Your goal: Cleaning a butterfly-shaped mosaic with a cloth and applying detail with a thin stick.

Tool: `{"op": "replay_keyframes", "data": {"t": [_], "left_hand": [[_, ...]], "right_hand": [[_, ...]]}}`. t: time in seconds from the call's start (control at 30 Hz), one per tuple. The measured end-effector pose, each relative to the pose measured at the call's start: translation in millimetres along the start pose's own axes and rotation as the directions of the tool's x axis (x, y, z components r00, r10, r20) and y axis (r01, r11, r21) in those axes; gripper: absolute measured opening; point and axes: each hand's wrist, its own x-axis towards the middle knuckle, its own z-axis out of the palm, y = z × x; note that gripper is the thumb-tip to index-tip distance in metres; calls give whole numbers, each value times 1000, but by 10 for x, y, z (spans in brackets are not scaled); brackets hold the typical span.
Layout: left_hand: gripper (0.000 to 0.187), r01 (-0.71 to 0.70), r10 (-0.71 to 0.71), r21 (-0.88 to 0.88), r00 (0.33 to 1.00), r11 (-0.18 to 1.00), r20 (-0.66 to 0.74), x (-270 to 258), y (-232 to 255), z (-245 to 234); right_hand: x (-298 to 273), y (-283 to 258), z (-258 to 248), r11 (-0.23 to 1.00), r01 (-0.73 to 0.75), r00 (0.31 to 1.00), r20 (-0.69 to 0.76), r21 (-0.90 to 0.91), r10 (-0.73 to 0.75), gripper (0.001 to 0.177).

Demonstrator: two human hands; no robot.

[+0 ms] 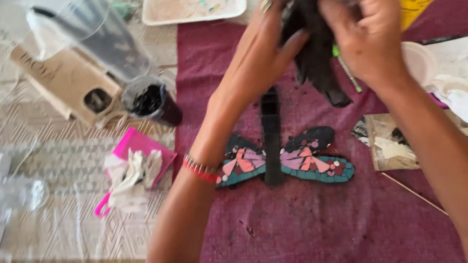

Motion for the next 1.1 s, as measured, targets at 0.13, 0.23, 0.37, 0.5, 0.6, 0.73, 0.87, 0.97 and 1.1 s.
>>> {"op": "replay_keyframes", "data": {"t": [0.13,0.23,0.37,0.5,0.6,0.73,0.87,0.97,1.1], "left_hand": [[28,-103,113,104,989,989,-100,252,371,-104],[25,-99,115,92,976,991,-186,199,683,-91],[40,87,-69,87,981,992,-183,-275,1093,148],[53,235,-243,-76,962,969,-122,-927,1655,514],[49,256,-281,-173,950,951,-135,-1379,1876,978],[37,278,-315,-236,940,931,-135,-1789,2003,1260],[48,245,-261,-139,959,959,-109,-2056,1968,1366],[46,242,-246,-76,968,967,-48,-2208,1975,1317],[38,322,-324,-51,945,945,-47,-2421,1997,1289]], "right_hand": [[-94,-316,-131,997,-44,989,-143,-63,34,34],[-188,-828,-292,991,26,998,-53,129,-20,27],[-554,-1349,-534,959,205,975,126,-197,-182,32],[-1322,-1426,-741,962,67,980,198,-266,-14,57],[-1918,-1379,-739,929,12,988,150,-370,47,57],[-2595,-1351,-812,910,-221,960,87,-352,266,69],[-2941,-1463,-827,804,-534,832,6,-262,555,57],[-3130,-1410,-882,837,-425,895,-22,-345,446,23],[-2962,-1658,-854,877,-335,934,5,-344,358,7]]}}
